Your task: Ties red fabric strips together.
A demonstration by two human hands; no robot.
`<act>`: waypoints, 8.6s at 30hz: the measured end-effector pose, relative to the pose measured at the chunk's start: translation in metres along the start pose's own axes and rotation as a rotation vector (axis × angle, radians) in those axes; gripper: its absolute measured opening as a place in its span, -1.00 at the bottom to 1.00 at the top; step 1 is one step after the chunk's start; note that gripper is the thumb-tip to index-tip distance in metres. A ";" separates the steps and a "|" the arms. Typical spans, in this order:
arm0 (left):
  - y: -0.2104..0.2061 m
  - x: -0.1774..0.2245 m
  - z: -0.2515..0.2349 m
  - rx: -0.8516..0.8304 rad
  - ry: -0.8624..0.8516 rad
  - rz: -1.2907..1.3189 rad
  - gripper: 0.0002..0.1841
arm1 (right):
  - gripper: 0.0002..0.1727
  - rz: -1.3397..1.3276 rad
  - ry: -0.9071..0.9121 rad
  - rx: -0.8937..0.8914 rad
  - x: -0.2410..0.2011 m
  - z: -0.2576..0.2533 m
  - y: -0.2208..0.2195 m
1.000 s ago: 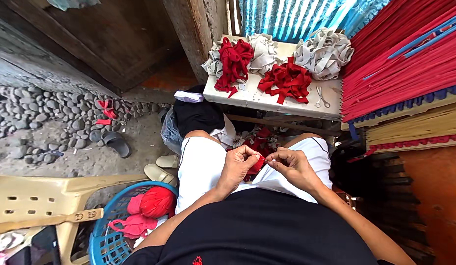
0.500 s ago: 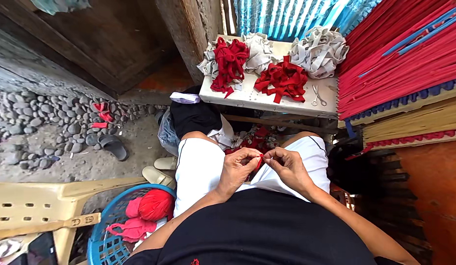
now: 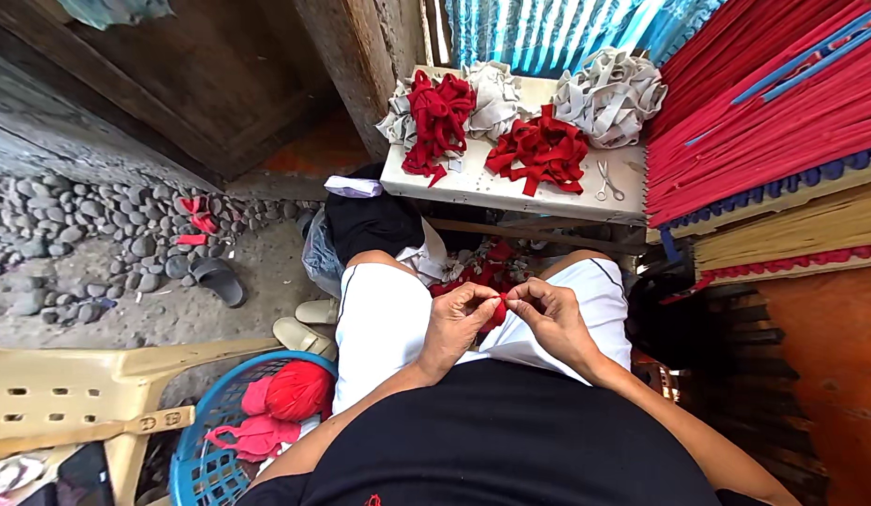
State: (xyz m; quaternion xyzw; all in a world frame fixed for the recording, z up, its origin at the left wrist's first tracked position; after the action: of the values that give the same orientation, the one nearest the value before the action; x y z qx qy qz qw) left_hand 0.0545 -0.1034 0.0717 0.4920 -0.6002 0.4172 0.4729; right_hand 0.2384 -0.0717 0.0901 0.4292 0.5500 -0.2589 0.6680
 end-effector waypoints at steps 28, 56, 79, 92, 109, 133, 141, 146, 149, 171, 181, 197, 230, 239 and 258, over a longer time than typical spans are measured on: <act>0.007 -0.001 -0.002 -0.109 0.290 0.200 -0.91 | -0.92 -0.110 -0.132 -0.189 -0.001 -0.001 0.017; 0.005 0.000 -0.001 -0.086 0.437 0.518 -0.96 | -0.91 -0.332 -0.075 -0.165 0.013 -0.002 0.006; 0.002 -0.022 -0.002 0.009 0.350 0.078 -0.95 | -0.95 0.167 0.238 -0.043 0.023 -0.016 -0.012; 0.009 -0.026 -0.002 0.090 0.308 0.102 -0.99 | -0.88 -0.431 0.349 0.056 -0.040 0.008 0.070; 0.014 -0.027 -0.004 0.175 0.269 0.074 -0.93 | -0.90 0.135 0.402 0.541 -0.051 0.079 0.181; 0.005 -0.007 0.000 0.068 0.231 0.193 -0.96 | -0.92 -0.071 -0.005 -0.116 0.012 -0.002 -0.001; 0.004 -0.006 0.000 0.063 0.224 0.221 -0.96 | -0.90 -0.068 -0.001 -0.111 0.011 0.001 0.001; 0.005 -0.006 0.000 0.052 0.220 0.211 -0.97 | -0.90 -0.050 0.006 -0.123 0.009 0.002 0.003; 0.005 -0.008 0.000 0.038 0.211 0.210 -0.97 | -0.89 -0.026 0.007 -0.121 0.008 0.002 0.004; -0.003 -0.014 0.001 -0.027 -0.034 0.036 -0.91 | -0.92 -0.079 -0.018 0.015 0.015 0.001 -0.008; -0.007 -0.015 0.001 0.000 -0.046 0.036 -0.90 | -0.95 -0.105 -0.030 0.066 0.015 0.001 -0.010; -0.002 -0.018 -0.001 0.004 0.186 0.252 -0.93 | -0.91 -0.104 -0.102 -0.094 0.007 -0.002 0.011; 0.002 -0.008 -0.001 -0.071 0.451 0.679 -0.92 | -0.90 -0.332 -0.104 -0.132 0.018 -0.002 0.005; -0.002 -0.017 0.001 -0.018 0.333 0.410 -0.98 | -0.91 -0.358 -0.127 -0.083 0.024 -0.003 -0.004; 0.002 -0.042 -0.003 -0.024 0.388 0.098 -0.94 | -0.93 0.140 0.115 -0.081 0.036 -0.016 -0.011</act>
State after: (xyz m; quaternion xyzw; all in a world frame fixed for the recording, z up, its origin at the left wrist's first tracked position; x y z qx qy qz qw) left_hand 0.0559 -0.0924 0.0310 0.3670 -0.5260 0.5193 0.5648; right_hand 0.2304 -0.0588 0.0519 0.4535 0.5661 -0.1640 0.6686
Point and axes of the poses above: each hand's wrist, its own z-axis away from the middle knuckle, its own y-axis out of the back of the hand, x = y × z, the point moved 1 cm from there along -z, towards the middle knuckle, and after that the axes turned 11 degrees about -x, right-handed, at the moved point
